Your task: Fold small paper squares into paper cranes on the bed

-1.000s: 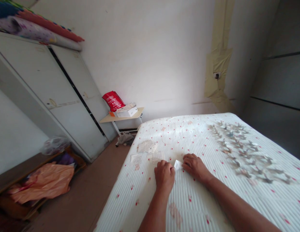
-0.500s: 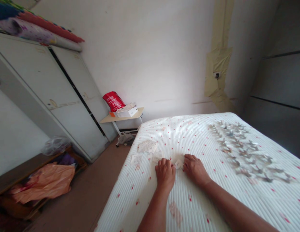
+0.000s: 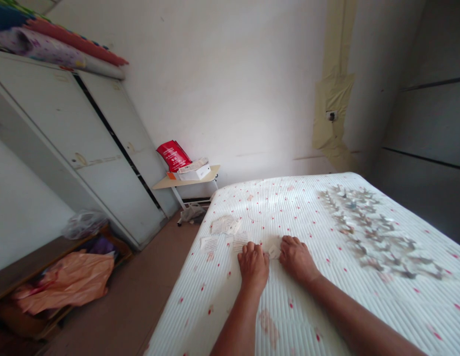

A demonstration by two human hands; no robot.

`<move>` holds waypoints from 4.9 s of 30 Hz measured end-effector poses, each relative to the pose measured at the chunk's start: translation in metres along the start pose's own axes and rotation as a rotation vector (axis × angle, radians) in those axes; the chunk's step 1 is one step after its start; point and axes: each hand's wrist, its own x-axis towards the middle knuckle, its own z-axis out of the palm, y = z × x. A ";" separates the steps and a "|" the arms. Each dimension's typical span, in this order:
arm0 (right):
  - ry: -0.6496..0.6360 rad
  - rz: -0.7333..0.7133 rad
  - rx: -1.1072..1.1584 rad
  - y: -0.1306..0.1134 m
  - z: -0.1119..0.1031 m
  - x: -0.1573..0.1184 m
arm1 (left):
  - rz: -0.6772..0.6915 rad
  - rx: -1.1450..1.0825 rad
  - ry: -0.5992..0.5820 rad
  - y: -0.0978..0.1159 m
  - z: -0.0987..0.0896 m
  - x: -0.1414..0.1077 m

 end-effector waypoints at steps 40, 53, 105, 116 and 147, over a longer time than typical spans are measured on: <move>-0.047 0.024 0.364 0.032 0.004 0.015 | -0.029 -0.034 -0.001 0.003 0.000 0.001; 0.013 0.225 0.204 -0.008 -0.001 0.004 | -0.045 -0.022 0.002 0.006 -0.002 0.001; 0.129 -0.104 0.569 0.016 -0.011 0.003 | -0.035 -0.011 -0.004 0.003 -0.001 0.001; -0.027 -0.234 0.427 0.012 -0.005 0.002 | -0.049 -0.126 0.055 -0.004 0.004 0.001; -0.001 -0.246 0.433 0.012 0.001 0.004 | -0.170 -0.167 -0.036 -0.006 -0.003 0.008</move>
